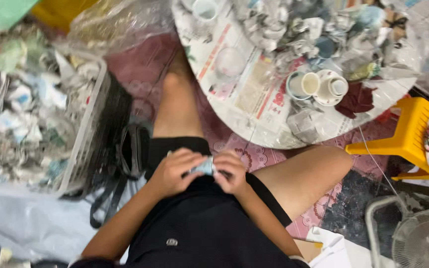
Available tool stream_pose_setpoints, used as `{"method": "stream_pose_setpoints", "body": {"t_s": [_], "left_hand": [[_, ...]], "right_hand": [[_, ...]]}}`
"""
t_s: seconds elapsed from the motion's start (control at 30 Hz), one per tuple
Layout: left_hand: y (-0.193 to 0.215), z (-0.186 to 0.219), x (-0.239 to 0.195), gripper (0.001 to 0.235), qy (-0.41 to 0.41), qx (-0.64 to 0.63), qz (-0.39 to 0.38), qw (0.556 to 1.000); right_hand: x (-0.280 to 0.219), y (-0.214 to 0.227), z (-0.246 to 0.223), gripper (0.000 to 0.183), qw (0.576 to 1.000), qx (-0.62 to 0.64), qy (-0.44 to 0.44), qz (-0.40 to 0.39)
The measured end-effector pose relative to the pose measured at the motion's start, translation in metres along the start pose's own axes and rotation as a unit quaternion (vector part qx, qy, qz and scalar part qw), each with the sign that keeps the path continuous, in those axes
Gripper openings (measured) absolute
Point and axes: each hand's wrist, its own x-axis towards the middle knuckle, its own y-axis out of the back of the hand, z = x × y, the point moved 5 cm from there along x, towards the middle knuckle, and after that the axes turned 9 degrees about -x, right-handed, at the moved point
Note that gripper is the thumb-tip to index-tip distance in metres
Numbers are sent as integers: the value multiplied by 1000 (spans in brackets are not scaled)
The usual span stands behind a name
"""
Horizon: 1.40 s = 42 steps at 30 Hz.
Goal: The person sits on the floor and repeatedly wraps small plastic cups with newspaper sheets. They pick up a cup, fold a newspaper sheet around it, and place the wrapped bundle into a nearby basket. The process is repeated for multiple cups.
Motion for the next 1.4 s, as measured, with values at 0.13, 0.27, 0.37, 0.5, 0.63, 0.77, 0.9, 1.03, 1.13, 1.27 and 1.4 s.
{"method": "stream_pose_setpoints", "body": {"t_s": [0.13, 0.27, 0.37, 0.5, 0.63, 0.77, 0.9, 1.03, 1.13, 1.27, 1.4], "left_hand": [[0, 0, 6, 44, 24, -12, -8, 1000], [4, -8, 12, 44, 43, -3, 19, 999], [7, -11, 13, 43, 64, -10, 36, 997], [12, -14, 16, 41, 47, -31, 33, 998], [1, -18, 16, 41, 53, -112, 45, 991], [-10, -14, 18, 40, 65, -85, -3, 994], [-12, -8, 25, 40, 40, -2, -82, 996], [-30, 0, 31, 29, -32, 92, -136, 986], [-28, 10, 47, 43, -110, 124, -102, 981], [-41, 11, 45, 39, -90, 146, -112, 979], [-31, 2, 50, 35, -51, 71, -91, 992]], "right_hand": [[-4, 1, 0, 25, 999, -22, 24, -25], [-9, 3, 11, 28, 996, -58, -9, 62], [-17, 6, 14, 30, 994, -39, -41, 97], [-20, 0, 14, 30, 997, -43, -32, 57], [-31, -12, 20, 29, 993, 47, -72, 79], [-26, -10, 23, 24, 996, 25, -29, 86], [-12, -11, 18, 40, 990, 85, -38, 105], [-9, -10, 10, 22, 989, -51, -139, 29], [3, 1, 14, 33, 985, -84, -131, 72], [-28, -7, 32, 21, 967, -25, -249, 50], [-40, -17, 58, 30, 950, 21, -294, 102]]}}
